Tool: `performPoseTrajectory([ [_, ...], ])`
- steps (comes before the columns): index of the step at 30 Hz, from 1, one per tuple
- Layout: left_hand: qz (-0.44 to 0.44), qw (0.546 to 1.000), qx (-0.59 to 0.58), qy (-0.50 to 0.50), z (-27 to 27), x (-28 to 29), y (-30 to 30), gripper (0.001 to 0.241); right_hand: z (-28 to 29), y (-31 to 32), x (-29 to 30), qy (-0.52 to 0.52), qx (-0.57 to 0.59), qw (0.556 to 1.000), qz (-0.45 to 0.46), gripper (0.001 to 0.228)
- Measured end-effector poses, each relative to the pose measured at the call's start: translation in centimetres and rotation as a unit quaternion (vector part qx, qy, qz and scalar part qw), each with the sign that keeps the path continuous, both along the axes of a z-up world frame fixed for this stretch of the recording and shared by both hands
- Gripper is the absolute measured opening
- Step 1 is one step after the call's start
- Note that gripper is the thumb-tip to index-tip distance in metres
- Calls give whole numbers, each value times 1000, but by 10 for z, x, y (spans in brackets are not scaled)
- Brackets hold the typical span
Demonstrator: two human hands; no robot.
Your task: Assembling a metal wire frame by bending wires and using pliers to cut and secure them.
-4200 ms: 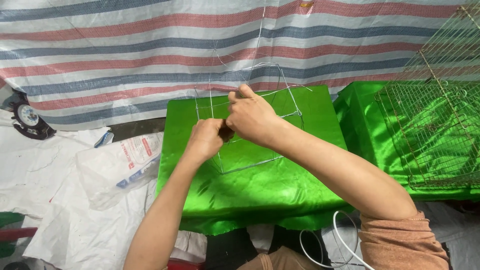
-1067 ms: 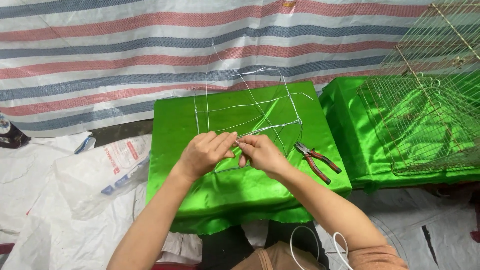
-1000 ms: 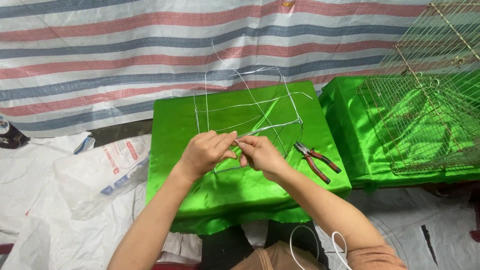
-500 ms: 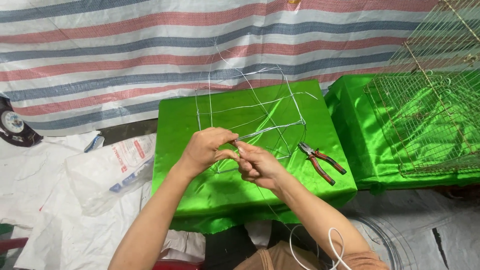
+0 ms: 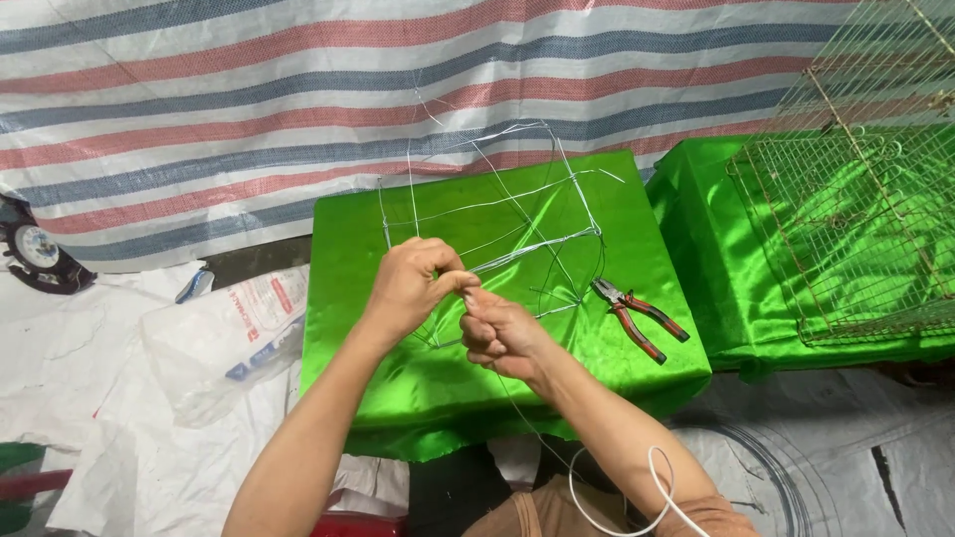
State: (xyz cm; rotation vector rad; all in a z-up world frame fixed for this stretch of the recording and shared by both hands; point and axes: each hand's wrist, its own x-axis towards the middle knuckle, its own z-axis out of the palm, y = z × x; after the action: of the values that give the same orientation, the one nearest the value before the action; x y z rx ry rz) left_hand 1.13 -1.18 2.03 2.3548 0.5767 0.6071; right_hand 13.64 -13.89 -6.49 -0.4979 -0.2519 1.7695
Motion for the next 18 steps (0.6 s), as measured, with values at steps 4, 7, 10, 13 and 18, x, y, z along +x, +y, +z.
performPoseTrajectory([
  [4, 13, 1000, 0, -4, -10, 8, 4, 26, 6, -2, -6, 9, 6, 1000, 2, 22],
  [7, 36, 999, -37, -5, -9, 12, -2, 26, 8, -5, -4, -17, 15, 1000, 13, 33],
  [10, 87, 992, -63, 63, -6, 19, -1, 26, 10, -6, -2, -49, -9, 999, 2, 40],
  [13, 125, 982, -77, 117, 4, 21, 1, 21, 17, -5, 2, -73, -23, 997, -19, 40],
  [18, 70, 845, 515, -124, -19, -7, -2, 35, 9, -11, 5, -123, -11, 991, -47, 45],
])
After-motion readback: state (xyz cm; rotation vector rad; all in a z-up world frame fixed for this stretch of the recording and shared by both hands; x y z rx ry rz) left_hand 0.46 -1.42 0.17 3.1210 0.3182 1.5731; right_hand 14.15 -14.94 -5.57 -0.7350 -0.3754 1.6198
